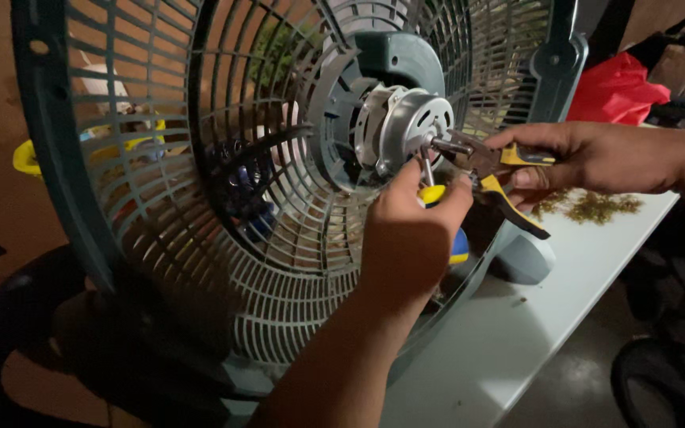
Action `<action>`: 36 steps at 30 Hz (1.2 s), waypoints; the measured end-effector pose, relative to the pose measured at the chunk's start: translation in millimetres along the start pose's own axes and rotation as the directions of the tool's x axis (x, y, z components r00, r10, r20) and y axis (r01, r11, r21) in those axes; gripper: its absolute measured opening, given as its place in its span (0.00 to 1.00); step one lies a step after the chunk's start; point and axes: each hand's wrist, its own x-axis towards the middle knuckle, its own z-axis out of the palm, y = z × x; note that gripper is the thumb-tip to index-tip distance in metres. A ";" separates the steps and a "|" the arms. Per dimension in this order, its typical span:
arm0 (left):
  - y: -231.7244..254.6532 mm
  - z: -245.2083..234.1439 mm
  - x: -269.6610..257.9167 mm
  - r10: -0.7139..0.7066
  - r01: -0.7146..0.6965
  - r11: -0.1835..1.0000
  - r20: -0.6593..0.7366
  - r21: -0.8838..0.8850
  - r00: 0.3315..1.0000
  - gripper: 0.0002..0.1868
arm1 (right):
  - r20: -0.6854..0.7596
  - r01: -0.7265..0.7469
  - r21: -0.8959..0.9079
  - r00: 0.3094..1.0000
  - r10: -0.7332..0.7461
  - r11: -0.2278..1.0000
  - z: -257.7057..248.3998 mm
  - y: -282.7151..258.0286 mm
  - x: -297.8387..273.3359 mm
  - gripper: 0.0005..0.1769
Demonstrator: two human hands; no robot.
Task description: The person cleans the central hub of a standing fan with a white cloth. They then use a screwdriver to loosen a screw on the fan's motor shaft and subsequently use pliers to grip and turn the shaft, likely to remove a stuck component.
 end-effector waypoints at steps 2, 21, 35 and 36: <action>-0.4 3.3 2.1 -0.011 0.009 0.998 -0.021 -0.057 1.000 0.20 | 0.017 0.039 -0.019 0.999 -0.039 0.999 -2.6 2.5 -0.5 0.35; 6.5 7.4 7.1 -0.056 0.055 0.998 -0.023 -0.038 0.998 0.19 | 0.315 0.130 -0.535 0.948 0.054 0.835 -70.3 -61.8 14.9 0.38; 13.8 8.5 9.4 -0.104 0.104 0.995 -0.043 -0.004 0.994 0.18 | 0.257 0.024 -0.360 0.963 0.075 0.933 -47.7 -46.3 3.2 0.42; 12.9 8.4 9.7 -0.114 0.113 0.994 -0.041 -0.007 0.993 0.18 | 0.224 0.007 -0.397 0.971 0.090 0.918 -45.1 -47.9 1.0 0.41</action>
